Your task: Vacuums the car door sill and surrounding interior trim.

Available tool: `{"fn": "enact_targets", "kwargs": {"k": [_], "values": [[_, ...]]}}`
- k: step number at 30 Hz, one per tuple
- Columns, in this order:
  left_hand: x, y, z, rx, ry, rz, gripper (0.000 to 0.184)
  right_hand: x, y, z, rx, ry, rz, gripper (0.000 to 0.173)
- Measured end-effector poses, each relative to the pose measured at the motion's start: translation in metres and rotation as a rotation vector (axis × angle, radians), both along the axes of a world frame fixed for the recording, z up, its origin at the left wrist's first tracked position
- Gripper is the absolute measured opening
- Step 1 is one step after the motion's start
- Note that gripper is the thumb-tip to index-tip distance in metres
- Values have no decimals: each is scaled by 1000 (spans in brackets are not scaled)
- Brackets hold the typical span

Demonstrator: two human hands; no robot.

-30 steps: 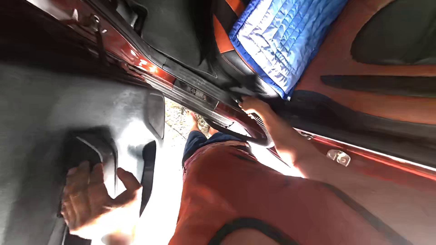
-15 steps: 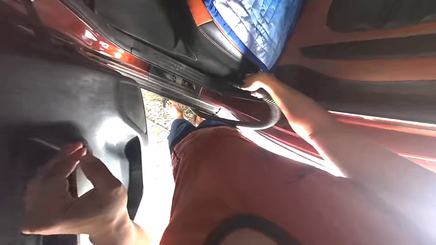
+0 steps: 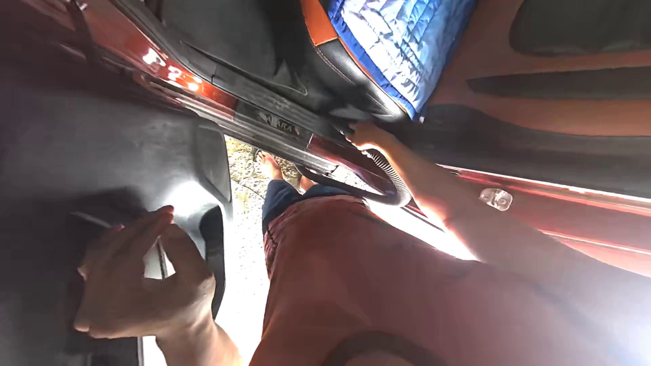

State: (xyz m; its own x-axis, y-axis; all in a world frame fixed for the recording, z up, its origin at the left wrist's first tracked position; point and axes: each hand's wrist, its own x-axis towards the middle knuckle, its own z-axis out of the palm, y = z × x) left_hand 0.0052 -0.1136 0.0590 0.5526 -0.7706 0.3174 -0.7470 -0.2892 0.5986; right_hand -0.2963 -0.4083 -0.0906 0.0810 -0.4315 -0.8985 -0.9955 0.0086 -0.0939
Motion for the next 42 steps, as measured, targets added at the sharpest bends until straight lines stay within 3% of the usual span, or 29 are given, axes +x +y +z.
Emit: {"fn": "enact_targets", "kwargs": {"k": [3, 6, 8, 9, 11, 14, 16, 21, 25, 29, 36, 42], "values": [[1, -9, -1, 6, -1, -113, 22, 2, 5, -1, 46, -102, -54, 58], [6, -7, 0, 14, -1, -120, 22, 5, 5, -21, -50, -126, -34, 55], [8, -7, -3, 16, -10, -106, 21, 45, 0, -30, -79, -107, 10, 54], [7, -6, -2, 23, -7, -120, 20, 73, -2, -32, 12, -85, 30, 56], [7, -15, -1, 18, 9, -173, 19, 113, -2, -82, -184, -322, 69, 57], [2, -24, -2, 33, 46, -258, 18, 161, -23, -97, -112, -416, -5, 57], [2, -26, -4, 35, 71, -301, 18, 142, -25, -89, -64, -425, -12, 53], [3, -29, -21, 44, 148, -294, 17, 30, 6, -64, -130, -280, -13, 56], [-2, -37, -35, 67, 194, -305, 17, 70, 11, -77, -135, -260, -12, 57], [-8, -42, -41, 100, 205, -314, 18, 114, 11, -76, -59, -428, 82, 52], [-6, -36, -56, 110, 235, -290, 17, 18, 52, -76, -98, -338, 82, 54], [-12, -42, -61, 127, 262, -307, 18, 60, 40, -81, -55, -274, 124, 60]]}}
